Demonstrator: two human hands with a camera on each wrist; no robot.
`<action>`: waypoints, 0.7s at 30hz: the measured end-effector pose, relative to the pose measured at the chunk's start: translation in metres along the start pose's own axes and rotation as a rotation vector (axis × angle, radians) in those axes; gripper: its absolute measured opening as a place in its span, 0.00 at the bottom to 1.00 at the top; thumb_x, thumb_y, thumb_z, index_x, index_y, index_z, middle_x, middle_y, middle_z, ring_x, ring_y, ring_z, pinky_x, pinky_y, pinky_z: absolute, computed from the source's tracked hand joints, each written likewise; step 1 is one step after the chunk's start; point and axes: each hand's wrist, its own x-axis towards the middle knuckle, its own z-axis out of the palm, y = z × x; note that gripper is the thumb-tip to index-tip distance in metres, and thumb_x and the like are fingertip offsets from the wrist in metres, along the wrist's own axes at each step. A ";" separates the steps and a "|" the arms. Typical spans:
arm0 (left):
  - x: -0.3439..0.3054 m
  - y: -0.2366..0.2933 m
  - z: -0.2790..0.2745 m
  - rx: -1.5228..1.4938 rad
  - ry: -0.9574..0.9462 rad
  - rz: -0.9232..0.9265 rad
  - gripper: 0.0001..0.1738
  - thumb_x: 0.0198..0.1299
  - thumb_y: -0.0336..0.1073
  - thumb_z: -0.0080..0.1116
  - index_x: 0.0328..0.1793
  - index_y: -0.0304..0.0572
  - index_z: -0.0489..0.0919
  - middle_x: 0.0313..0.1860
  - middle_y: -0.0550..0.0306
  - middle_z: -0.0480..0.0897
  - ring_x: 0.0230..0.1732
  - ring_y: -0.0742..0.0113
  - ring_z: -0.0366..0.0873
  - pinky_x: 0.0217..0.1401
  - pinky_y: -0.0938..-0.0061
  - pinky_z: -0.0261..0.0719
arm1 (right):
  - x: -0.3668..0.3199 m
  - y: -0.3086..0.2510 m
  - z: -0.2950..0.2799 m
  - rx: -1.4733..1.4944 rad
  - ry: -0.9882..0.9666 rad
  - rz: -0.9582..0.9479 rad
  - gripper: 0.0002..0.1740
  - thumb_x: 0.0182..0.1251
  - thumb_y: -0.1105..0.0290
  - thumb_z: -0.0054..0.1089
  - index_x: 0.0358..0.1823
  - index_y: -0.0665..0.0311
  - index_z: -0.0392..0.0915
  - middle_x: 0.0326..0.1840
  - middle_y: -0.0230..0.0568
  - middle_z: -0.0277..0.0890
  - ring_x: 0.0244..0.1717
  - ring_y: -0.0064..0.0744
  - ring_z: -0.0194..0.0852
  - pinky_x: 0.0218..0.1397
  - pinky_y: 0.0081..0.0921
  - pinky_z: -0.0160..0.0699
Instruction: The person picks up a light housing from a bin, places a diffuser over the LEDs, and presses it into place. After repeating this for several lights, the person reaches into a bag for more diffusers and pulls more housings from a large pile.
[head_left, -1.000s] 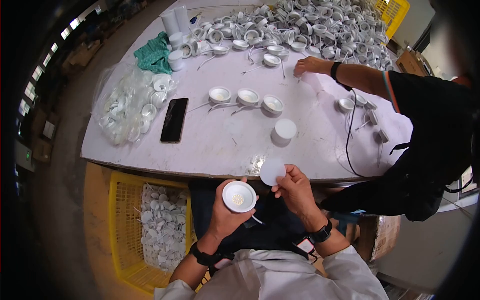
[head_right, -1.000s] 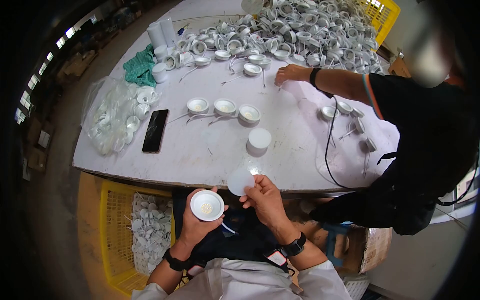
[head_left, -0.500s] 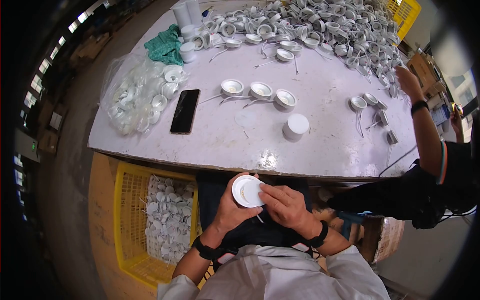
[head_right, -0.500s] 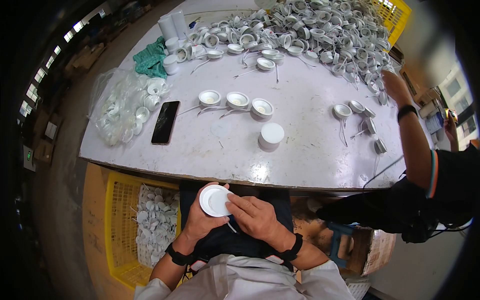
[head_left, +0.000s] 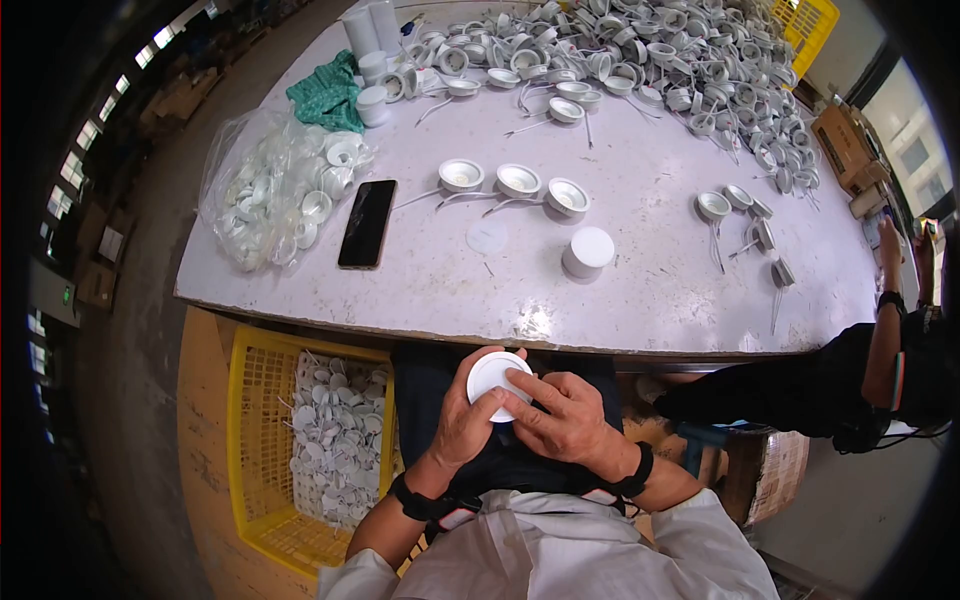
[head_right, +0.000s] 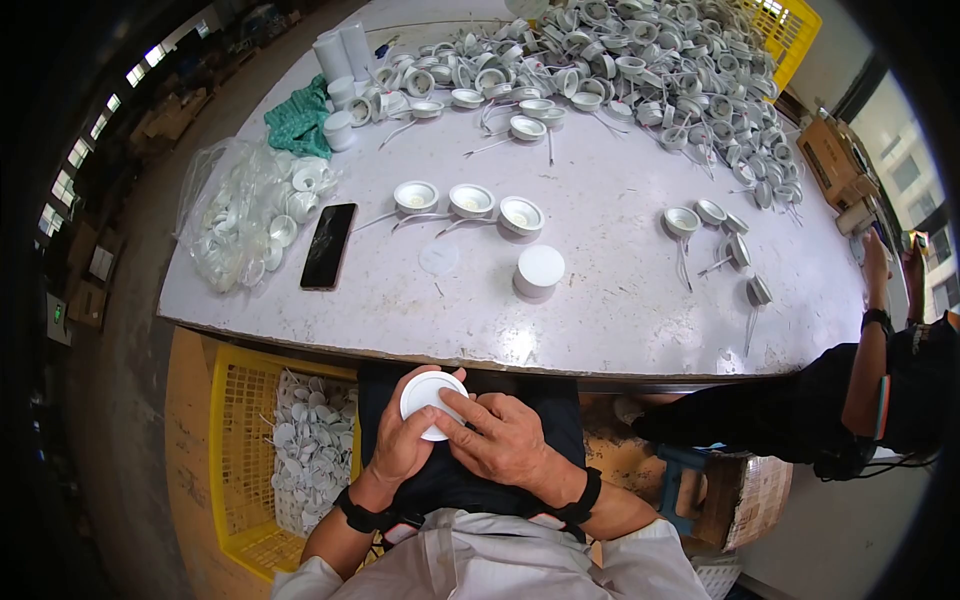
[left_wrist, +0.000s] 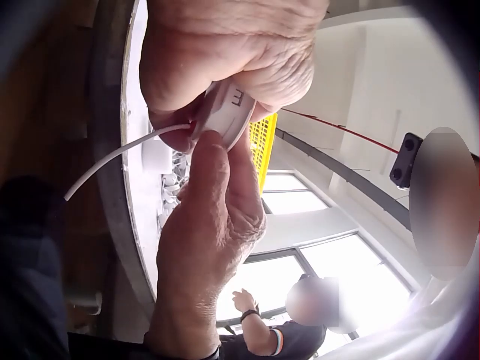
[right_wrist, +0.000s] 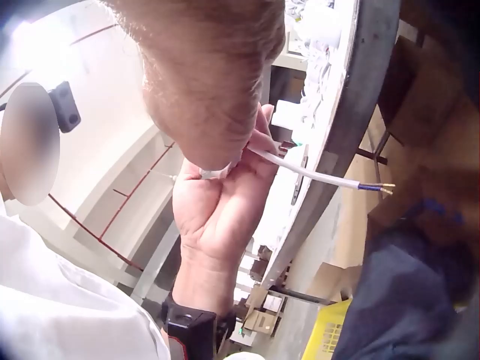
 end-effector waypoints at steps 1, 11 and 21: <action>0.000 0.000 0.001 0.001 -0.001 -0.001 0.27 0.60 0.27 0.45 0.67 0.35 0.56 0.64 0.34 0.65 0.63 0.51 0.68 0.67 0.59 0.65 | -0.001 0.000 -0.001 -0.022 -0.014 0.007 0.34 0.38 0.74 0.67 0.55 0.53 0.75 0.55 0.36 0.74 0.29 0.32 0.71 0.33 0.23 0.76; 0.000 0.001 0.010 -0.093 0.024 -0.018 0.27 0.58 0.25 0.38 0.66 0.33 0.57 0.63 0.31 0.66 0.62 0.48 0.68 0.68 0.57 0.64 | -0.002 -0.003 -0.007 -0.072 -0.014 0.014 0.33 0.38 0.75 0.69 0.53 0.57 0.76 0.55 0.36 0.74 0.30 0.32 0.71 0.34 0.23 0.76; 0.004 -0.004 0.002 0.219 0.092 -0.035 0.23 0.57 0.29 0.44 0.60 0.31 0.64 0.55 0.36 0.74 0.56 0.52 0.75 0.62 0.64 0.70 | 0.001 -0.008 -0.015 0.057 -0.168 0.191 0.26 0.43 0.72 0.68 0.50 0.61 0.78 0.52 0.41 0.74 0.40 0.37 0.73 0.39 0.27 0.75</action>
